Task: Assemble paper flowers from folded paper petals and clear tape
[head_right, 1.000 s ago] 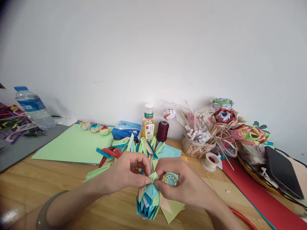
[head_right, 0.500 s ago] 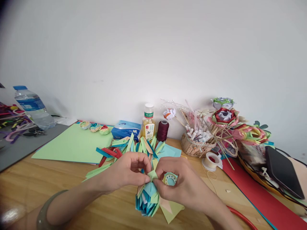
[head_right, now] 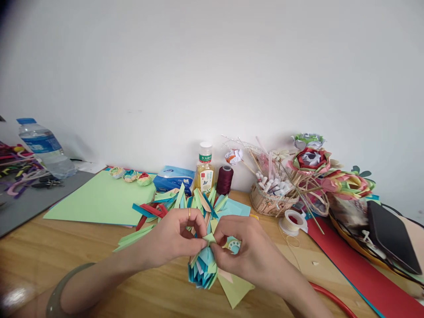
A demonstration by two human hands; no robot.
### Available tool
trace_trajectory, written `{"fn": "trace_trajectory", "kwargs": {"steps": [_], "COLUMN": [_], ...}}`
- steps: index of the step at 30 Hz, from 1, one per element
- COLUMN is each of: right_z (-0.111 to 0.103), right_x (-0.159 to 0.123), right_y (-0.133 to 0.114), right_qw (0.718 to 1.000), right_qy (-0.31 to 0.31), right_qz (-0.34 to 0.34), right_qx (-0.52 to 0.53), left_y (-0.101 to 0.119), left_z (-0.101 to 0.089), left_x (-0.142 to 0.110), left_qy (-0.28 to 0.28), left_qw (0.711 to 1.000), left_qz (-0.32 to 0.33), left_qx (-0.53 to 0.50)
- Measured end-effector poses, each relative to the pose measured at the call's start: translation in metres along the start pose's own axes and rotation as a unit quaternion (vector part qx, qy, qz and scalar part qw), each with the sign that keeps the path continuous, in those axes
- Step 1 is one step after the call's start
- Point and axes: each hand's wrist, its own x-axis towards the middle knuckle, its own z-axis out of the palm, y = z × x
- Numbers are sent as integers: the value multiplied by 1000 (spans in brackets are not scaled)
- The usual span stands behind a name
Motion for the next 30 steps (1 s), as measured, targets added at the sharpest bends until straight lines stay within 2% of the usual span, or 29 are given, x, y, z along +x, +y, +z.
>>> {"fn": "trace_trajectory", "kwargs": {"steps": [12,17,19,24,30], "right_z": [2,1,-2,-7,-4], "right_x": [1,0,-1,-1,2], "right_y": [-3,-4,-5,-5,-6], "right_qw": [998,998,997,996,994], "right_qy": [23,29,38,51,58], "right_qz": [-30,-33,-42,-71,-80], "right_qx": [-44,-49,-45,-35,-38], "left_y": [6,11,12,15,13], "left_z": [3,1,-3,-10,-10], "left_x": [-5,-4,-3,0,3], "left_qy": [23,78,59,-37,-37], "left_qw": [999,994,997,999,999], "left_qz": [18,35,36,11,-13], "left_qx": [39,71,43,-14,-8]}}
